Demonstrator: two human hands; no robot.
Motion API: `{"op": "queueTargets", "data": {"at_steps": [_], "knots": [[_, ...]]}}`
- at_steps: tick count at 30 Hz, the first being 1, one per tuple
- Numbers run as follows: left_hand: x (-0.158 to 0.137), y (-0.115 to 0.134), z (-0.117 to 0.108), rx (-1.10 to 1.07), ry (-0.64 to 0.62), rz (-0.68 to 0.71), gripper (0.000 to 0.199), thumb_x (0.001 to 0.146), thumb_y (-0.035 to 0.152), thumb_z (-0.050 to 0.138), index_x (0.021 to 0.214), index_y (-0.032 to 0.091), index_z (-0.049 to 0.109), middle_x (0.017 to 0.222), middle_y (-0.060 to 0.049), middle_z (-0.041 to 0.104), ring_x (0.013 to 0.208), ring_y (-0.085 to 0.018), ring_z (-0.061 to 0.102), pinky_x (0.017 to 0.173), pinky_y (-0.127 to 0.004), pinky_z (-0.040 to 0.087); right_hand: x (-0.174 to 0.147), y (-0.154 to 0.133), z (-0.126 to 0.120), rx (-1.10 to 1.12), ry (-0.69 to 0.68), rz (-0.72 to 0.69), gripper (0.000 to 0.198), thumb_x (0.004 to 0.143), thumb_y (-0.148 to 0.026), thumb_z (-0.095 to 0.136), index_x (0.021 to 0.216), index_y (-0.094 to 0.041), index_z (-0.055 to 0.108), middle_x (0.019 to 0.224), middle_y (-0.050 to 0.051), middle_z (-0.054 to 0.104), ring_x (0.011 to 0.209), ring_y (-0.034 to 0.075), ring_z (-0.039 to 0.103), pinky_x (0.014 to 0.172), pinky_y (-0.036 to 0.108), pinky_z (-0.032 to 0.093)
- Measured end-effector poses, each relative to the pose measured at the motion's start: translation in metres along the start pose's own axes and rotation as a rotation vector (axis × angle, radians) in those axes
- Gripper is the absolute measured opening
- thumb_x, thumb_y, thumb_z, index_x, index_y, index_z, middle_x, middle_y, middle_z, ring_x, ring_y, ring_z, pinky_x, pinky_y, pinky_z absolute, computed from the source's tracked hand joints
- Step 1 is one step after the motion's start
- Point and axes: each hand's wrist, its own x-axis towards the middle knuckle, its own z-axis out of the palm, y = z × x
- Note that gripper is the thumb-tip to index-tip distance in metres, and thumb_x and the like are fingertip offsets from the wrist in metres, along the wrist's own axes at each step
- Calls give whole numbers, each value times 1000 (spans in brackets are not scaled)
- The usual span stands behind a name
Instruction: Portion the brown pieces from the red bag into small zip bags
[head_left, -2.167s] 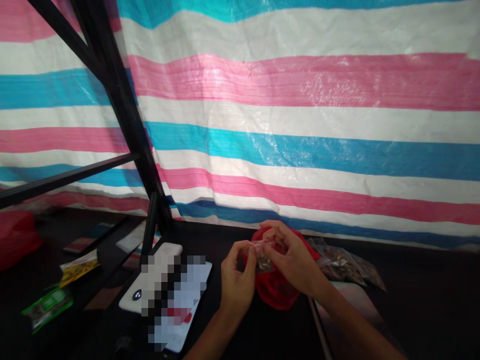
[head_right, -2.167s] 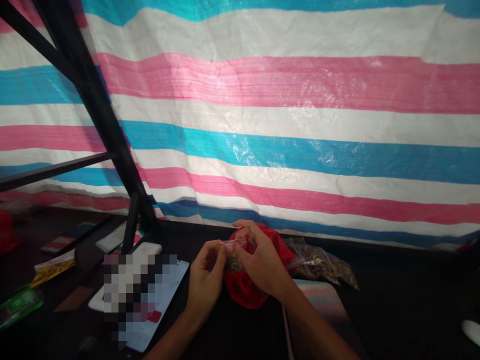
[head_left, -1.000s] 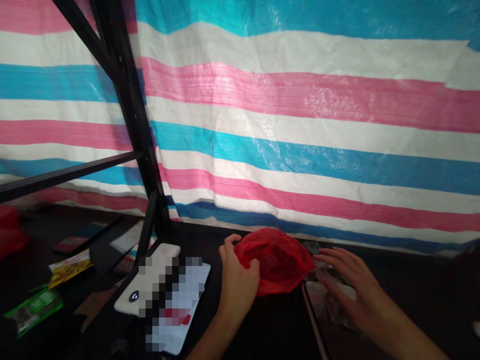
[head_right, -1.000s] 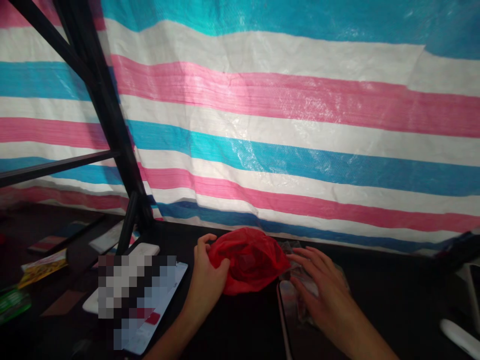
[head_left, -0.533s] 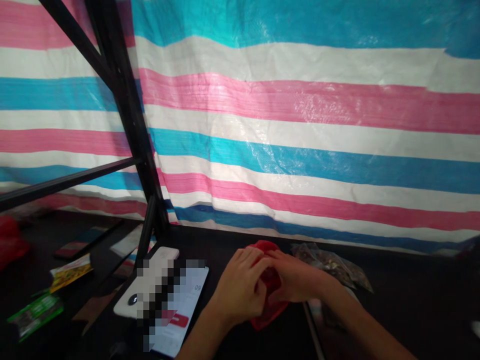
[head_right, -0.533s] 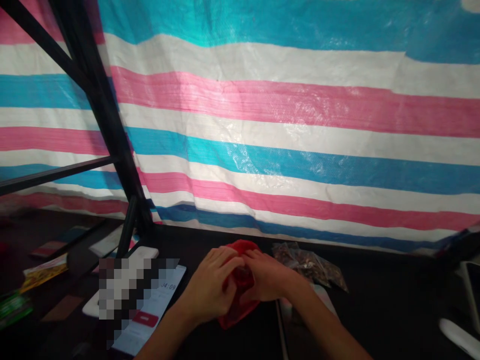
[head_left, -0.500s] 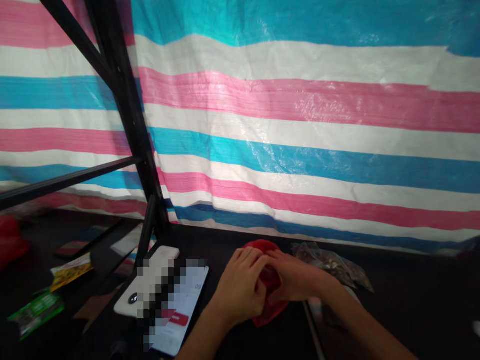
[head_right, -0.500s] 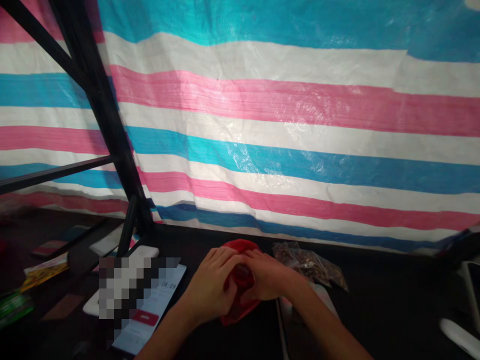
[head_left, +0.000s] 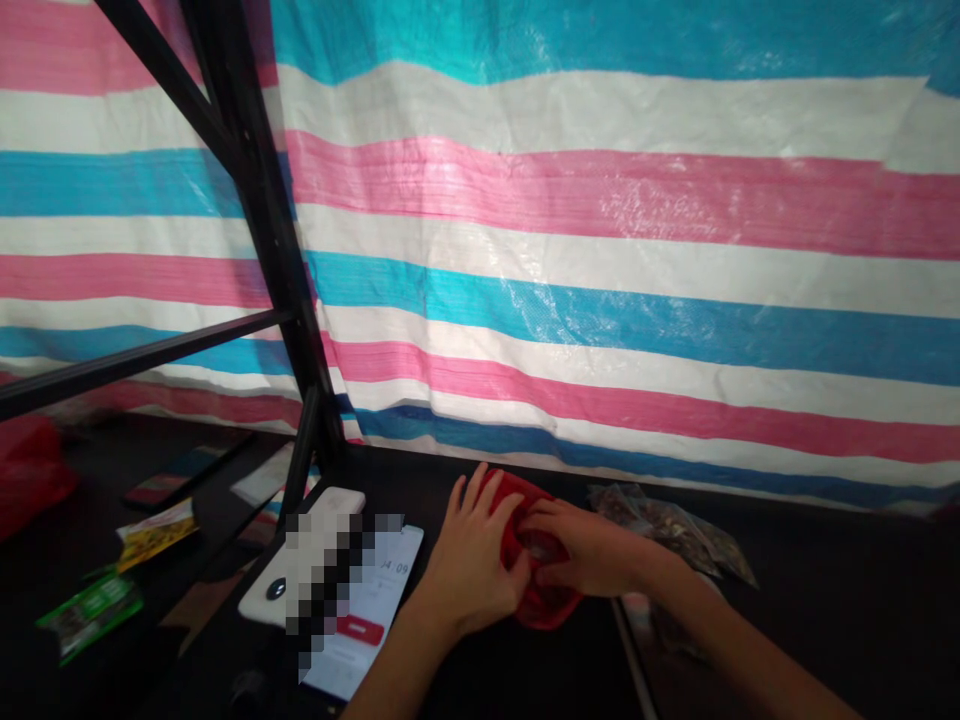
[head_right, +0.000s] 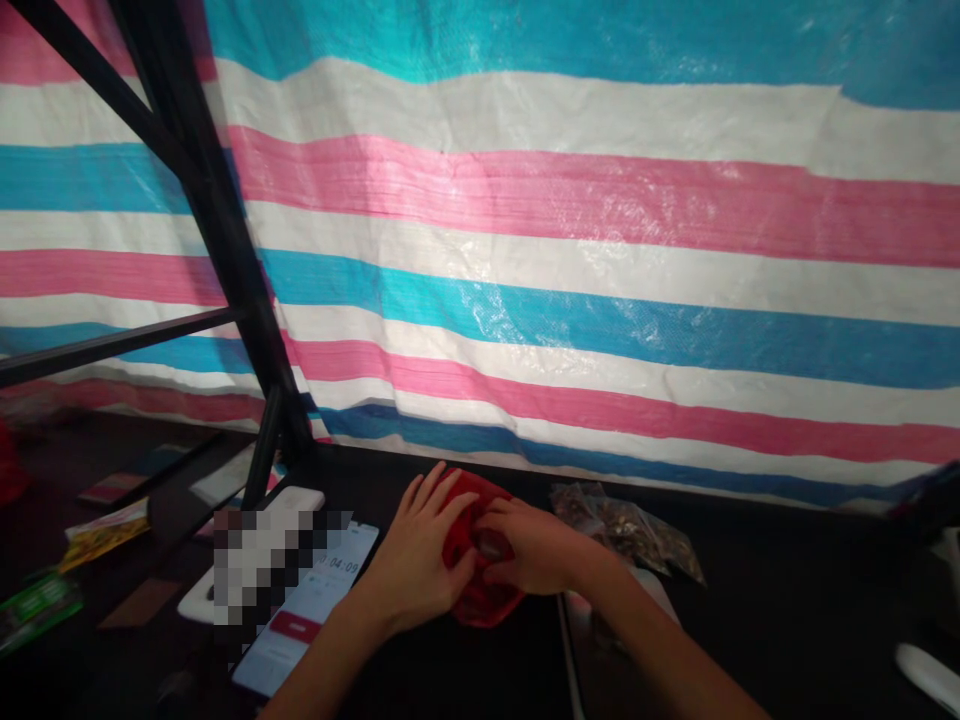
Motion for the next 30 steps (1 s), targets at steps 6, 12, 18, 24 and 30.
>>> {"op": "queueTargets", "data": {"at_steps": [6,12,18,24,30], "knots": [[-4,-15,9,-1,-243,-48,86,64,22,62,149,15,49,166,-18,31,157,-35,15,126,-55,15,-2,-3,-2,-22,-30,122,78,61,-20,86,135,-24,62,142,12,61,129,38,54,113,54,37],[-8,-11,6,57,-276,-41,93,64,32,61,151,4,44,168,-21,20,158,-34,1,128,-53,4,0,-1,-4,-155,-203,224,120,44,-32,93,154,-25,44,161,15,39,147,48,29,121,62,20],[-7,-18,3,107,-252,-54,89,67,36,60,150,6,47,170,-14,13,158,-33,-2,128,-51,1,-6,19,-6,-143,-223,210,126,41,-28,94,155,-23,42,161,18,37,148,43,31,123,57,19],[-5,-23,-5,63,-170,-103,74,76,41,66,142,9,56,168,-20,19,158,-35,12,127,-56,11,-21,11,-19,90,-121,178,110,50,-29,93,151,-25,49,160,15,42,145,39,39,120,53,30],[0,-2,11,73,163,-43,37,91,34,57,120,15,68,162,-19,37,152,-35,30,124,-58,20,-39,20,-39,290,419,135,45,93,-48,59,130,-23,64,129,11,69,116,27,66,103,48,52]]}}
